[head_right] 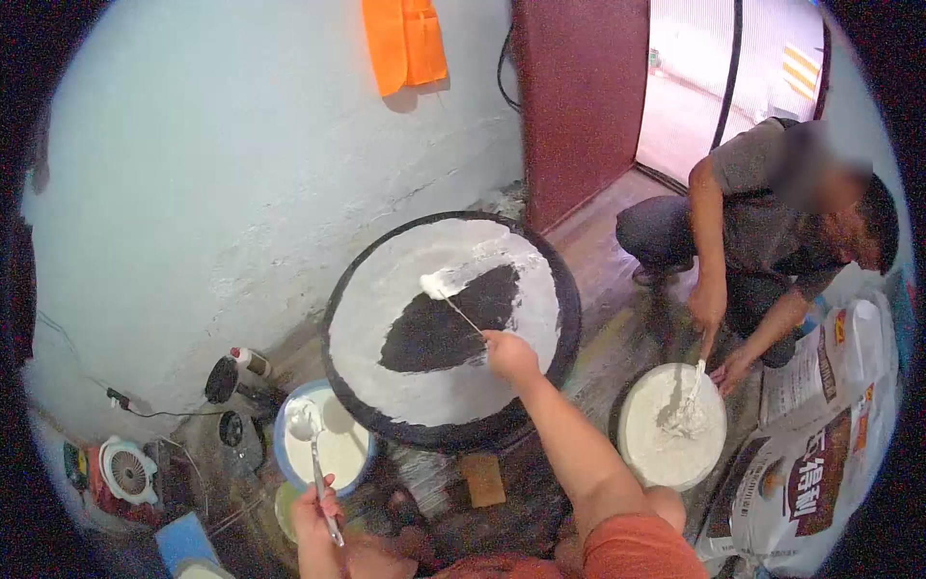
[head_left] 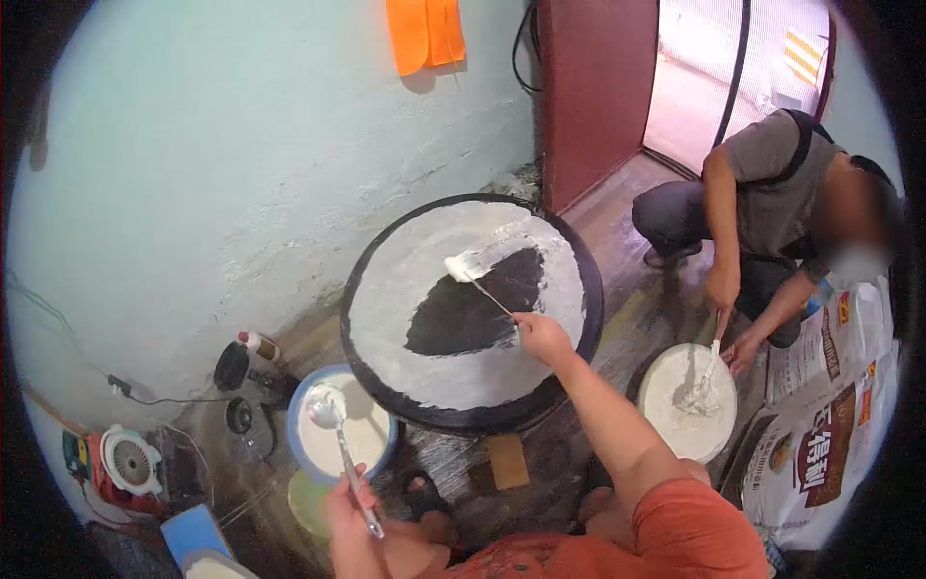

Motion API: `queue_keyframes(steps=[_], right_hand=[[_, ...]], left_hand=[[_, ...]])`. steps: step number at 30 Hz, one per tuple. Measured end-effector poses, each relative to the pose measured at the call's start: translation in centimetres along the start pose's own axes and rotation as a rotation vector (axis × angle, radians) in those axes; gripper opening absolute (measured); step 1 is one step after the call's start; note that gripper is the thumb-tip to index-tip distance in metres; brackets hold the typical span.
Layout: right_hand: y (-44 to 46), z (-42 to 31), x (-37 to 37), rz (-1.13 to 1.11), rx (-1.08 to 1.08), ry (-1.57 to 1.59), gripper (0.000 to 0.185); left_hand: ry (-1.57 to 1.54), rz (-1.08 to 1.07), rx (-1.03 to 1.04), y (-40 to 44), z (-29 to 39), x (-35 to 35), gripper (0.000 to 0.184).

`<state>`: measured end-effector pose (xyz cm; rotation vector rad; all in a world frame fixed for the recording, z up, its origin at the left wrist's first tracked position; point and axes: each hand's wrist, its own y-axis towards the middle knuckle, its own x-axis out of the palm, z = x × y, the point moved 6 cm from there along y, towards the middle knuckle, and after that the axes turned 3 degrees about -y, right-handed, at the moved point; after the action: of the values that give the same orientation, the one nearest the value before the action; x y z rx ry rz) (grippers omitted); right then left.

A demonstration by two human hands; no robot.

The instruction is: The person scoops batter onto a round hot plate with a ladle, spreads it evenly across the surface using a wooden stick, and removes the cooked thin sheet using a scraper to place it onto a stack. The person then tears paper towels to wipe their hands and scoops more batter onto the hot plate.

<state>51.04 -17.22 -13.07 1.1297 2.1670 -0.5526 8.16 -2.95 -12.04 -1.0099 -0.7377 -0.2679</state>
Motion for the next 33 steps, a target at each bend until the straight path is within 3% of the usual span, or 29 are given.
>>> queue_keyframes(steps=[2,6,8,10,12,14,18,20,22,24,26,28,29,33], right_hand=[[0.3,-2.3,0.1,-0.026,-0.038,-0.034,0.030],[0.5,-1.6,0.7,0.034,0.133,-0.023,0.031],[-0.2,-3.1,2.3,-0.085,-0.059,-0.191,0.030],[-1.4,-3.5,0.8,-0.106,-0.152,-0.140,0.029],[-3.0,-4.0,-3.0,-0.016,0.011,-0.178,0.029],[-1.5,-0.1,-0.7,0.056,0.098,-0.193,0.029],[-1.4,-1.0,3.7,-0.069,-0.062,-0.172,0.030],[-1.7,-2.1,4.0,-0.157,-0.288,-0.161,0.032],[-3.2,-4.2,1.2,-0.285,-0.218,-0.125,0.031],[-3.3,-3.1,-1.2,-0.054,0.028,-0.212,0.031],[-2.8,-1.2,0.9,-0.059,0.129,-0.134,0.030],[-3.4,-4.6,3.1,-0.112,-0.246,-0.075,0.030],[-3.7,-4.0,4.0,-0.234,-0.110,-0.136,0.030],[-4.1,-5.0,1.0,-0.315,-0.234,-0.399,0.030]], left_hand=[[0.026,0.006,0.007,-0.5,-0.4,0.9,0.032],[0.006,0.027,-0.017,-0.7,-0.3,0.2,0.032],[-0.034,0.002,-0.022,-0.5,-0.3,-0.2,0.032],[0.011,-0.016,-0.017,-0.5,0.1,-0.3,0.033],[-0.025,-0.011,-0.022,-0.5,0.3,-0.1,0.034],[-0.005,0.000,-0.006,-0.5,0.2,-0.5,0.034],[-0.037,-0.001,-0.037,-0.6,0.2,-0.3,0.034],[0.003,0.018,0.000,-0.9,0.3,-0.4,0.034],[-0.017,-0.025,-0.038,-0.8,0.2,-0.4,0.034],[0.012,-0.016,-0.022,-0.7,0.1,-0.4,0.034],[0.054,-0.018,0.015,-0.6,0.3,-0.5,0.034],[0.037,-0.008,0.001,-0.6,0.3,-0.1,0.034],[0.030,-0.002,-0.009,-0.6,0.1,-0.1,0.034],[0.048,-0.016,0.001,-0.6,0.4,-0.2,0.034]])
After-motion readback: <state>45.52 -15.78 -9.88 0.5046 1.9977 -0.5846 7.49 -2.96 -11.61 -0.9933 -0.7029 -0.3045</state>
